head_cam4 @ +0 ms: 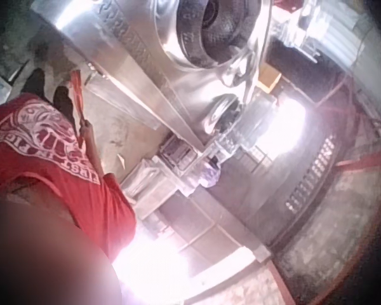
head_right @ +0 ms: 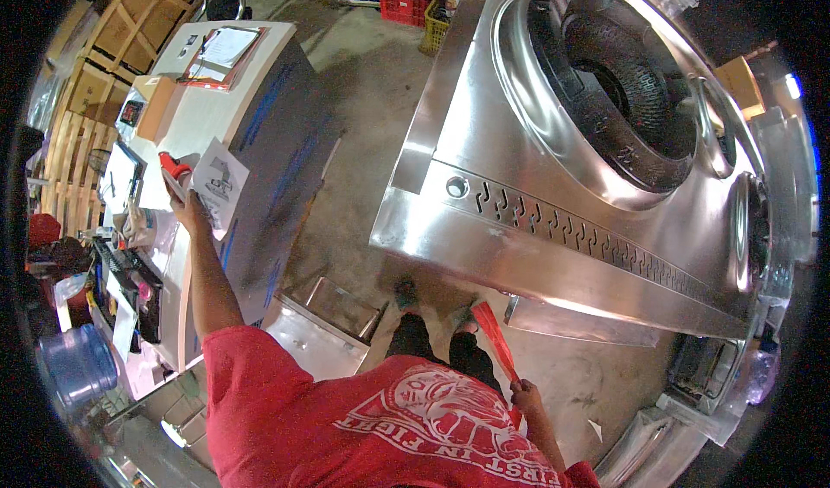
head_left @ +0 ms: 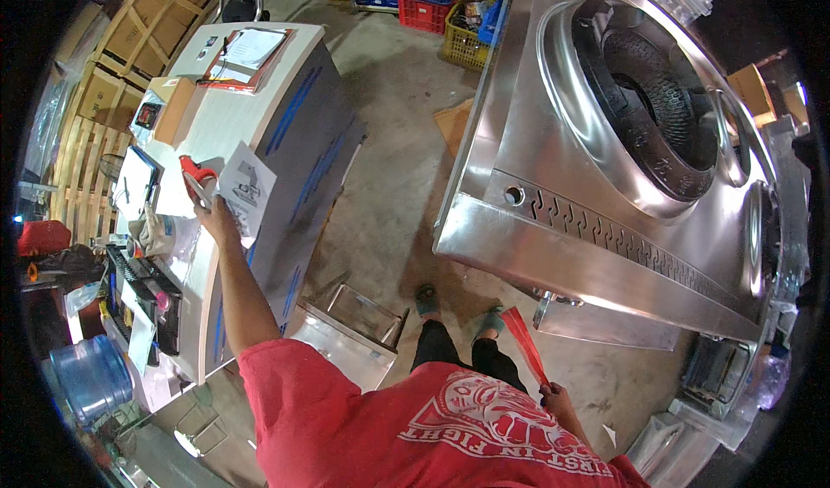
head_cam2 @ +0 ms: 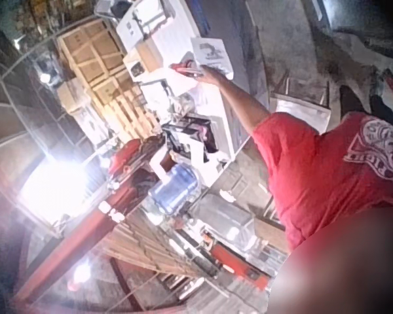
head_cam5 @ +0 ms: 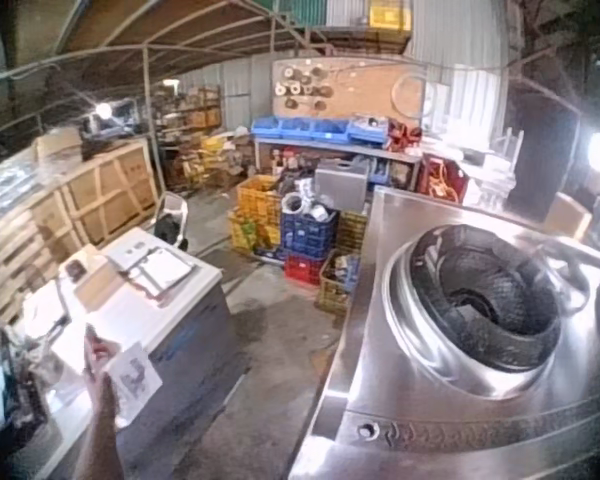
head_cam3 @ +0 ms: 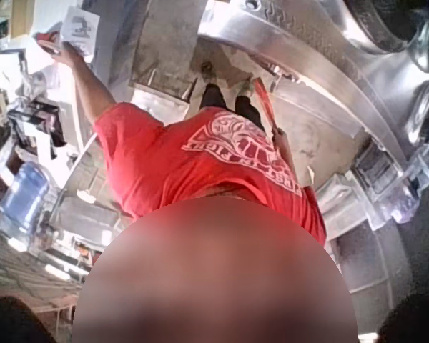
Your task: The person unpacks a stainless steel gas stove from bubble wrap and plastic, places it on the floor, then moves a metal rack and an orange plastic bag. The person later picks up a red tape dispenser and a paper, then carries a wooden-framed glass display case with another person.
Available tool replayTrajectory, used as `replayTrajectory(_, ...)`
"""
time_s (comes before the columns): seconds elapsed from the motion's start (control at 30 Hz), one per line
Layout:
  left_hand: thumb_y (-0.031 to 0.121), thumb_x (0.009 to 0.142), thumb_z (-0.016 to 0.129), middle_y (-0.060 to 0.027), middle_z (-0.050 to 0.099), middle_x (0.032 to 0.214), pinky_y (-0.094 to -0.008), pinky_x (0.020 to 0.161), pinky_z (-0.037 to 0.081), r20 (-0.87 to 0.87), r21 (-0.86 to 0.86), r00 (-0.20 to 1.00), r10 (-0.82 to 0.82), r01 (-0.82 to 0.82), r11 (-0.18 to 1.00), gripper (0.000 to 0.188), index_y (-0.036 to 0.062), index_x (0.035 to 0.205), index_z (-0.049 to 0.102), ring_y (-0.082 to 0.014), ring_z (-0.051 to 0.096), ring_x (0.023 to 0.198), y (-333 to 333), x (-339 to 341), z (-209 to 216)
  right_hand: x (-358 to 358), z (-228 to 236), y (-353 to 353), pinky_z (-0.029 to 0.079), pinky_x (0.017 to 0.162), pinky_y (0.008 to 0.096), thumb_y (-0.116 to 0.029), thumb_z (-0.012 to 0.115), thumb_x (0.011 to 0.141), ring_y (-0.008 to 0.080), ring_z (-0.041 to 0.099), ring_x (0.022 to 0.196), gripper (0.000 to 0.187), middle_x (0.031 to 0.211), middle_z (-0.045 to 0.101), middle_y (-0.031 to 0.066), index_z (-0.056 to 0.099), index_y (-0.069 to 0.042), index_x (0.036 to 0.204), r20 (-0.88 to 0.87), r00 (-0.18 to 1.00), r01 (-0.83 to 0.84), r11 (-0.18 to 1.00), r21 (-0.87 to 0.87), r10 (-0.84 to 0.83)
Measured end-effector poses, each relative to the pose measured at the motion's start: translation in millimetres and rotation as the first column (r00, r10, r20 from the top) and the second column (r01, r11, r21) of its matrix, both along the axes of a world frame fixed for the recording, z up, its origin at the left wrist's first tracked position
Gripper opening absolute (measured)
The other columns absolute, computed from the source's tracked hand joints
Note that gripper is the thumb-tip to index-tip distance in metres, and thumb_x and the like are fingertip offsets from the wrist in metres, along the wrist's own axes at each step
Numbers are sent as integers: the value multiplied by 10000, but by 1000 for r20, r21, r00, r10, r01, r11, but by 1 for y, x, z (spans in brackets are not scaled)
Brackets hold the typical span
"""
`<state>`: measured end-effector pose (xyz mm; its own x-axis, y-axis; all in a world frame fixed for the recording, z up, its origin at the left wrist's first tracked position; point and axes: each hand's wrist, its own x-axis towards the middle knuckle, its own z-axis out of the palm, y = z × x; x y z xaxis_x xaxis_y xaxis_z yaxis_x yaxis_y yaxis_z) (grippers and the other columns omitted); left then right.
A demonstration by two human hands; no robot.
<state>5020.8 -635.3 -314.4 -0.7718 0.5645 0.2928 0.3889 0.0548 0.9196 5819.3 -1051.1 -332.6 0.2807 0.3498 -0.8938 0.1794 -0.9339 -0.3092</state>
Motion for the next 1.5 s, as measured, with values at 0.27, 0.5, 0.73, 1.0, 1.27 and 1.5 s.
replayTrajectory(0.27, 83, 908, 575, -78, 619, 819, -342, 640, 563, 754, 179, 618, -222, 132, 975, 169, 4, 1057, 562, -208, 660, 703, -41, 80, 28, -1, -17, 12, 422, 512, 297, -293, 591, 991, 122, 520, 539, 294, 648, 577, 21, 630, -12, 911, -5, 985, -171, 982, 78, 172)
replayTrajectory(0.5, 80, 922, 588, -77, 658, 932, -367, 688, 588, 844, 64, 444, -301, 473, 879, 219, 25, 1131, 561, -203, 683, 794, -73, 172, 47, 5, -17, 1, 426, 498, 289, -334, 605, 986, 118, 528, 545, 295, 684, 592, 16, 657, -48, 935, -72, 985, -148, 980, 134, 158)
replayTrajectory(0.73, 83, 908, 622, -79, 682, 1022, -409, 825, 578, 961, -57, 210, -182, 790, 611, 270, 19, 1166, 573, -228, 692, 913, -161, 298, 6, -18, 24, -46, 496, 667, 286, -259, 589, 998, 120, 582, 719, 263, 823, 642, 31, 661, -9, 1041, 58, 993, -120, 922, 368, 106)
replayTrajectory(1.0, 99, 888, 661, -127, 645, 1249, -459, 995, 517, 886, 455, -419, -200, 697, 554, 469, 27, 1328, 516, -286, 651, 1108, -310, 487, 16, -46, 34, 30, 525, 825, 341, -355, 606, 988, 195, 635, 914, 414, 1027, 664, 77, 592, 3, 1196, -698, 714, 262, 905, 334, 51)
replayTrajectory(1.27, 176, 963, 637, -80, 673, 1091, -396, 860, 572, 955, 74, 141, -260, 736, 673, 320, 55, 1248, 557, -225, 678, 984, -364, 468, 7, -61, -2, 58, 554, 838, 408, -344, 640, 968, 216, 668, 909, 364, 1046, 674, 93, 616, -19, 1131, -704, 705, 241, 906, 349, 84)
replayTrajectory(1.5, 267, 898, 720, -126, 656, 941, -392, 671, 519, 586, -469, 794, 165, 166, 868, 467, 1, 1231, 529, -248, 624, 760, -342, 301, -122, 31, -65, 6, 520, 800, 510, -426, 615, 900, 434, 666, 955, 414, 958, 689, 264, 714, -34, 987, 384, 665, -729, 668, 149, 640)
